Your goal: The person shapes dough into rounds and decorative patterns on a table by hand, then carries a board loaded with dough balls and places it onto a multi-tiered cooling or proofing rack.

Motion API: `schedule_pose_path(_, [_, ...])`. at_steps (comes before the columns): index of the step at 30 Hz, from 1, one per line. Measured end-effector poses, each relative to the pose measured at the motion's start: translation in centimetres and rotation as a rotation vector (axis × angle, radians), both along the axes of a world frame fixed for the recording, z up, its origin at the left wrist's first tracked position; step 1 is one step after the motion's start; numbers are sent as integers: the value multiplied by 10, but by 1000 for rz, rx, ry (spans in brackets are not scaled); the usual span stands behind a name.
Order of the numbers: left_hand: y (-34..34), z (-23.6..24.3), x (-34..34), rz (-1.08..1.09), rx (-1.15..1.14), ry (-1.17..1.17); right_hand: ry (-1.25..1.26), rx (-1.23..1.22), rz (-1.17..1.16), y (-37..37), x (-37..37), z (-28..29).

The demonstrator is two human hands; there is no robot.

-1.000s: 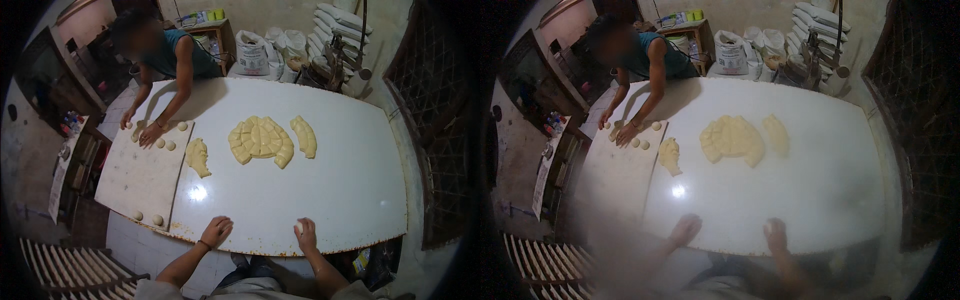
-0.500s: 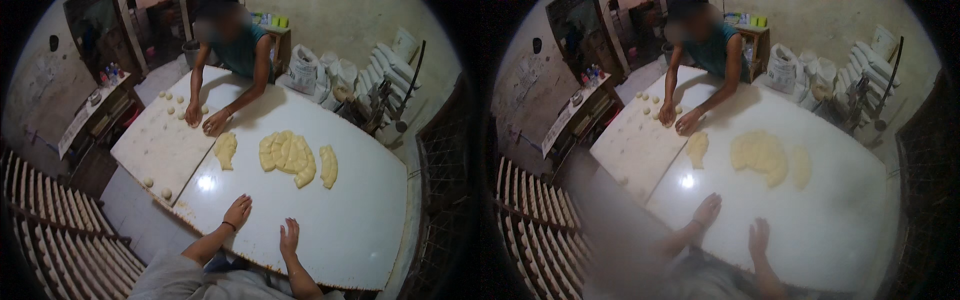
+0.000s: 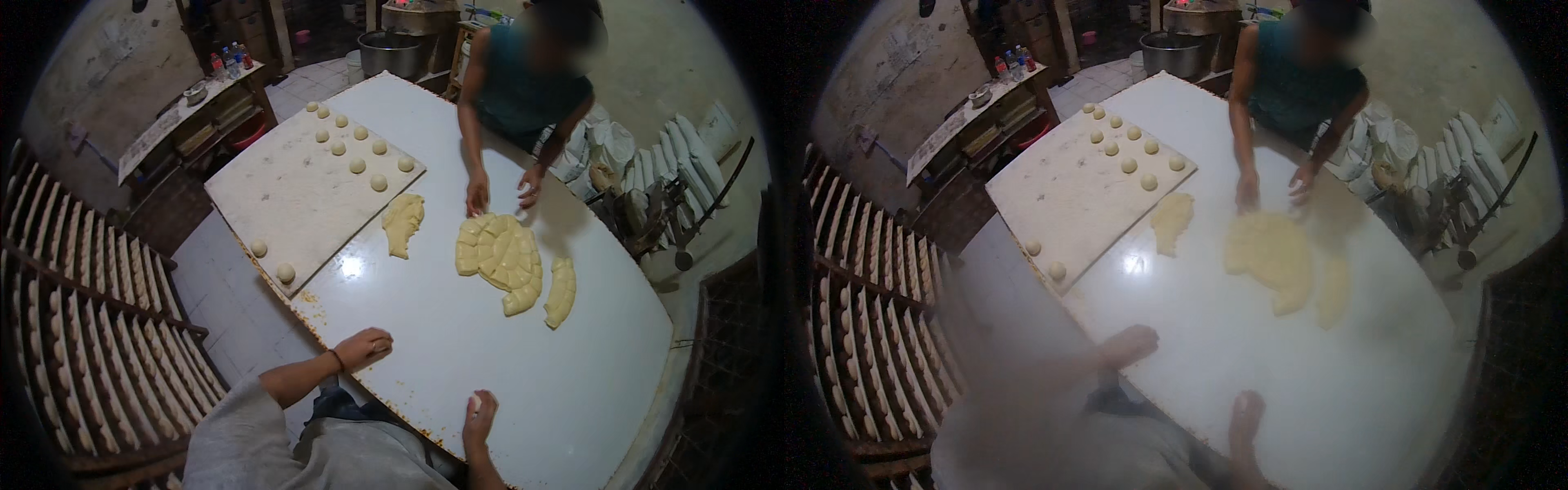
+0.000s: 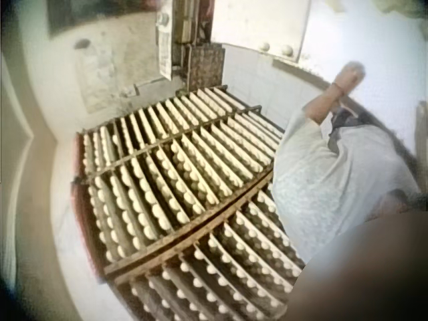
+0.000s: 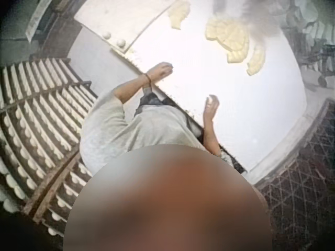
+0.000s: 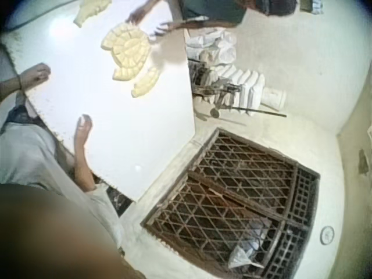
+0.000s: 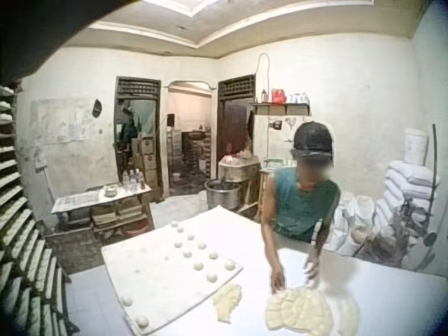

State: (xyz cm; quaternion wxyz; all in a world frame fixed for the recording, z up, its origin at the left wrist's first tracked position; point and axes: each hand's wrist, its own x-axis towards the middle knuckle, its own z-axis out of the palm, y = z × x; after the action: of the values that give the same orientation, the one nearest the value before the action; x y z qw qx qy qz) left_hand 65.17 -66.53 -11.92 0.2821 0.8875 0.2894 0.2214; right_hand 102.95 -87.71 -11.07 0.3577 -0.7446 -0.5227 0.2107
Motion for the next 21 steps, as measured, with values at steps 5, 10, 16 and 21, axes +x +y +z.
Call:
schedule_pose_path(5, [25,19,80,463,156,-179,-186,53,-36,57,-53,23])
schedule_pose_path(10, [18,25,-10,35,-73,-54,-299,-17,-92,19,-28,19])
schedule_pose_path(16, [34,9,-5,-14,-80,-167,-351,12,-317,62,-90,27])
schedule_pose_path(21, [70,62,-77,673,-792,-463,410,-2,-862,28,-92,46])
